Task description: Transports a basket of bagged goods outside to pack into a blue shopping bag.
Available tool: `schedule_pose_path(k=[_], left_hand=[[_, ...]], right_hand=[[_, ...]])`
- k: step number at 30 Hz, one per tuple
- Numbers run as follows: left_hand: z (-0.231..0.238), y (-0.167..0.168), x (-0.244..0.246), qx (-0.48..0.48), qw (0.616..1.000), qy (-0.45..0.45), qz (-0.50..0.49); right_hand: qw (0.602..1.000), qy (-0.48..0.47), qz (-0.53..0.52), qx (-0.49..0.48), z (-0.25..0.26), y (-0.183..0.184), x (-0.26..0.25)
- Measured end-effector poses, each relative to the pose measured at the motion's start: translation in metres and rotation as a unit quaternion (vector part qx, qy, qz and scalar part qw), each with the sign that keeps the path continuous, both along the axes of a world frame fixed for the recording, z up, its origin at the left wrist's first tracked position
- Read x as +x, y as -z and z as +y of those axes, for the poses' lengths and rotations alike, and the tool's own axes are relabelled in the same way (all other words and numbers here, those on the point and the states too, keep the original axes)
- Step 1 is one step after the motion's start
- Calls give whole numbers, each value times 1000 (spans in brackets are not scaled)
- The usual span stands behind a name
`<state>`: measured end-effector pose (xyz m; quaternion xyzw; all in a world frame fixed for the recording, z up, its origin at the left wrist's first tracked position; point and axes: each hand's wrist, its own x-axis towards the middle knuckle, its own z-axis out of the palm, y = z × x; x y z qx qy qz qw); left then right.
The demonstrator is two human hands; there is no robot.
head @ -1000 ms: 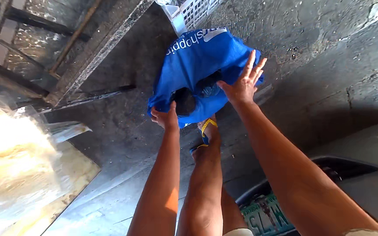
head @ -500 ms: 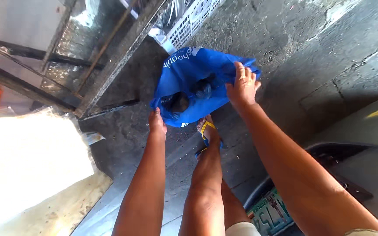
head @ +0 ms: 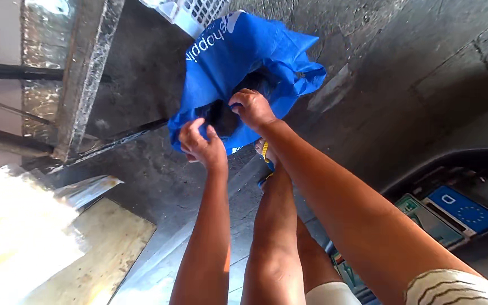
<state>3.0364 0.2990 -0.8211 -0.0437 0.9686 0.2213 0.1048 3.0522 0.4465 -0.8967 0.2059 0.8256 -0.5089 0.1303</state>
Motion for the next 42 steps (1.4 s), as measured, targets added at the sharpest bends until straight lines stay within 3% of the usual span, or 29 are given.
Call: schedule_pose_path(k=[6,11,15,19,21,24,28,31,33,36,39,42], left_hand=[[20,19,-15,14,993,91,-76],[37,16,-29,-36,983,94,-152],[28,8,-27,-42,994,-3,-96],[-11,-2,-4,14,985,-124,-120],[-22,-19,10,62,964,-181,-184],[-25,-68,20,112,921,-250,-277],[-25,-130,21,158,896,-278,-309],[-18,-152,16,160,883,-291,-330],[-11,-136,13,146,876,-305,-343],[-13,-84,12,154,854,-353,-351],[-21,-24,4,222,819,-383,-365],[-22,14,-4,271,798,-384,-376]], right_hand=[[988,102,114,-5,0,2,9],[984,155,62,-69,4,-7,17],[989,121,-7,-86,7,-14,19],[982,156,107,15,9,-43,37],[978,162,113,65,20,-57,47],[985,159,-2,73,47,-80,60],[977,183,-91,54,66,-98,74],[971,205,-118,43,69,-111,75],[966,216,-138,41,74,-113,69],[962,217,-160,36,80,-96,58],[961,216,-170,41,92,-66,40],[959,231,-161,37,103,-22,24]])
